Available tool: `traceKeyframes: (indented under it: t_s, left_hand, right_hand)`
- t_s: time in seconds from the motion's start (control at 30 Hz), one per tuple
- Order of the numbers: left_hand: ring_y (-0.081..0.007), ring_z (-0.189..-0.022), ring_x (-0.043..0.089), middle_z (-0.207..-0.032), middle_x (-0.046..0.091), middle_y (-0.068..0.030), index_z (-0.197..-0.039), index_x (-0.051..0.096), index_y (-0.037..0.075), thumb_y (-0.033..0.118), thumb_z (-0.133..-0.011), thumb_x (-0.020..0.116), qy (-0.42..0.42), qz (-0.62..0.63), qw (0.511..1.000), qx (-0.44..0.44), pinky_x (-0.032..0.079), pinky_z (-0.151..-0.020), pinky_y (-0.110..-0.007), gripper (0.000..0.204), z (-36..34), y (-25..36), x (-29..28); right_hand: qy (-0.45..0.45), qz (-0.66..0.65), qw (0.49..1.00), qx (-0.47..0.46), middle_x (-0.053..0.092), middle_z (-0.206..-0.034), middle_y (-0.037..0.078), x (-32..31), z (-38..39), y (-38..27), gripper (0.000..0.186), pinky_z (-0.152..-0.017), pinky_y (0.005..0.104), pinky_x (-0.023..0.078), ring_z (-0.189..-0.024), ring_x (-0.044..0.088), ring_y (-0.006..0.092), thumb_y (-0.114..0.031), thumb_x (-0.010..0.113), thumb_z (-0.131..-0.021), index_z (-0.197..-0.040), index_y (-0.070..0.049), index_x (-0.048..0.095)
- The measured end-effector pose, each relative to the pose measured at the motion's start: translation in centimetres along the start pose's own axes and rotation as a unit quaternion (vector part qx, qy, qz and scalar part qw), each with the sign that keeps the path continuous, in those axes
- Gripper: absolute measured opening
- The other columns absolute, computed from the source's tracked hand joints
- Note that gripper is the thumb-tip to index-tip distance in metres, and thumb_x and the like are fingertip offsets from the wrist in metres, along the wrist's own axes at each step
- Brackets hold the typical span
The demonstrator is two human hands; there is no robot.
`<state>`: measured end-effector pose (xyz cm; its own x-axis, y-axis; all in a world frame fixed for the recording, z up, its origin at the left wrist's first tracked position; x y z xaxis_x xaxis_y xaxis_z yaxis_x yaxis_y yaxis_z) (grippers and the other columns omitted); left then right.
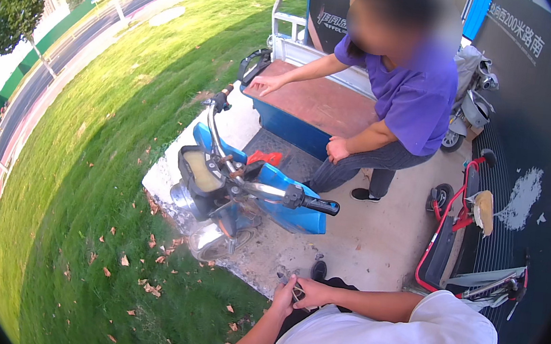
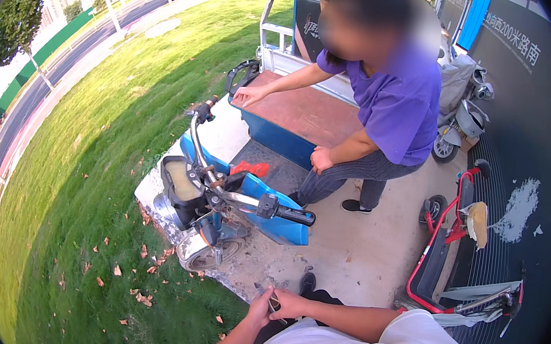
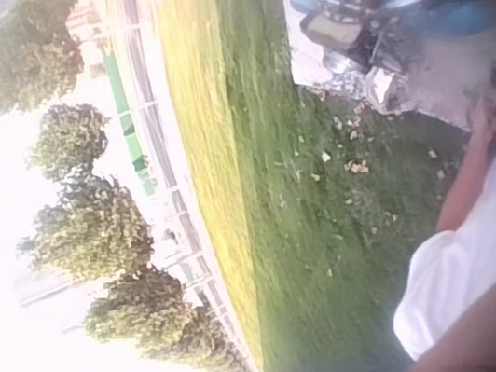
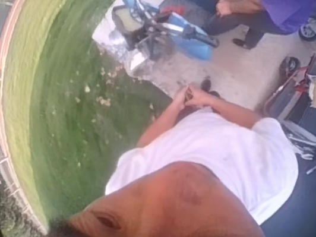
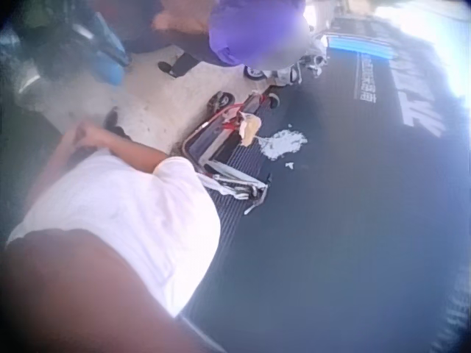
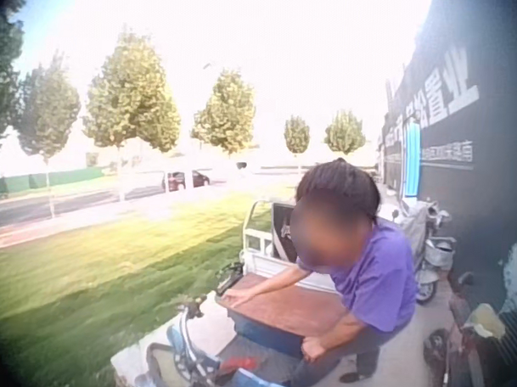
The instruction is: The person works on the exposed wiring of a blue scooter's front assembly, separating and twisting wires by hand. Another person sits on the scooter seat nearby. The camera wearer then stands and walks away from the scooter.
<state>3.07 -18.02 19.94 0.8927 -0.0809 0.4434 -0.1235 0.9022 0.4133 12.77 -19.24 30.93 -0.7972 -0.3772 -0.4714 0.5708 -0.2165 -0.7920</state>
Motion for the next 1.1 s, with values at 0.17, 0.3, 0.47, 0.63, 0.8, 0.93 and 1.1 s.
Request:
traceKeyframes:
  t_s: [0.17,0.3,0.47,0.63,0.8,0.93,1.1]
  left_hand:
    - [-0.0239,-0.084,0.066,-0.097,0.064,-0.0104,-0.108,0.056,0.003,0.036,-0.098,0.064,-0.015,-0.026,0.999,0.018,0.055,-0.075,-0.039,0.035,-0.1,-1.6,0.1]
    - [-0.0242,-0.076,0.065,-0.086,0.064,-0.0084,-0.098,0.060,0.008,0.042,-0.099,0.059,-0.009,0.009,1.000,-0.013,0.055,-0.068,-0.040,0.034,1.0,-2.5,0.8]
    - [-0.0240,-0.067,0.064,-0.079,0.064,-0.0083,-0.097,0.061,0.007,0.043,-0.093,0.063,0.043,-0.013,0.999,-0.001,0.054,-0.059,-0.042,0.036,3.2,-2.4,2.9]
    - [-0.0185,-0.060,0.057,-0.073,0.061,-0.0056,-0.083,0.064,0.004,0.035,-0.087,0.068,0.215,-0.169,0.958,0.086,0.048,-0.057,-0.035,0.031,5.6,-2.4,2.0]
    - [-0.0170,-0.056,0.055,-0.072,0.061,-0.0067,-0.080,0.067,0.002,0.030,-0.082,0.068,0.309,-0.303,0.901,0.025,0.045,-0.052,-0.036,0.028,9.2,-5.5,-0.5]
    - [-0.0185,-0.055,0.057,-0.068,0.060,-0.0068,-0.079,0.067,0.002,0.029,-0.081,0.066,0.332,-0.280,0.901,0.012,0.048,-0.051,-0.037,0.027,11.6,-7.6,-0.5]
    - [-0.0203,-0.057,0.061,-0.066,0.062,-0.0075,-0.079,0.067,0.000,0.032,-0.080,0.065,0.336,-0.390,0.856,-0.039,0.051,-0.055,-0.038,0.032,10.6,-7.5,0.6]
  right_hand:
    - [-0.009,-0.162,0.986,0.025,0.068,-0.092,0.019,-1.7,3.2,0.0,0.057,-0.080,0.0421,0.053,-0.086,0.067,0.0336,-0.031,0.080,-0.074,-0.115,0.002,0.057]
    - [-0.011,-0.161,0.986,-0.043,0.068,-0.097,0.019,-3.0,5.4,-1.1,0.057,-0.078,0.0412,0.053,-0.086,0.068,0.0318,-0.030,0.079,-0.075,-0.116,0.004,0.058]
    - [-0.072,-0.191,0.977,-0.068,0.067,-0.099,0.021,-5.1,9.7,2.0,0.057,-0.073,0.0385,0.055,-0.084,0.069,0.0270,-0.029,0.076,-0.084,-0.125,0.005,0.055]
    - [-0.007,-0.184,0.983,0.016,0.068,-0.113,0.020,-9.4,15.3,14.0,0.057,-0.083,0.0388,0.055,-0.095,0.069,0.0283,-0.035,0.072,-0.087,-0.128,0.001,0.058]
    - [0.108,-0.169,0.966,0.165,0.069,-0.113,0.019,-13.4,24.4,28.4,0.053,-0.089,0.0380,0.053,-0.103,0.068,0.0304,-0.034,0.073,-0.084,-0.122,0.001,0.063]
    - [0.185,-0.196,0.939,0.212,0.070,-0.110,0.019,-14.9,30.2,34.5,0.052,-0.089,0.0374,0.053,-0.101,0.068,0.0302,-0.033,0.073,-0.084,-0.120,0.003,0.064]
    - [0.233,-0.209,0.916,0.250,0.070,-0.109,0.019,-14.7,31.6,37.1,0.051,-0.086,0.0377,0.054,-0.097,0.069,0.0293,-0.031,0.073,-0.085,-0.120,0.004,0.064]
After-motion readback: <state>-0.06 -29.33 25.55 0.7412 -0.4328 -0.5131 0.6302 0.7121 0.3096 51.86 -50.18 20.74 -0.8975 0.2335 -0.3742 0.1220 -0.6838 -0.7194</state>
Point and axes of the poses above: each hand's wrist, its own z-axis away from the middle knuckle, its own x-axis out of the palm, y = z × x, the point moved 7 cm from there along -z, towards the middle knuckle
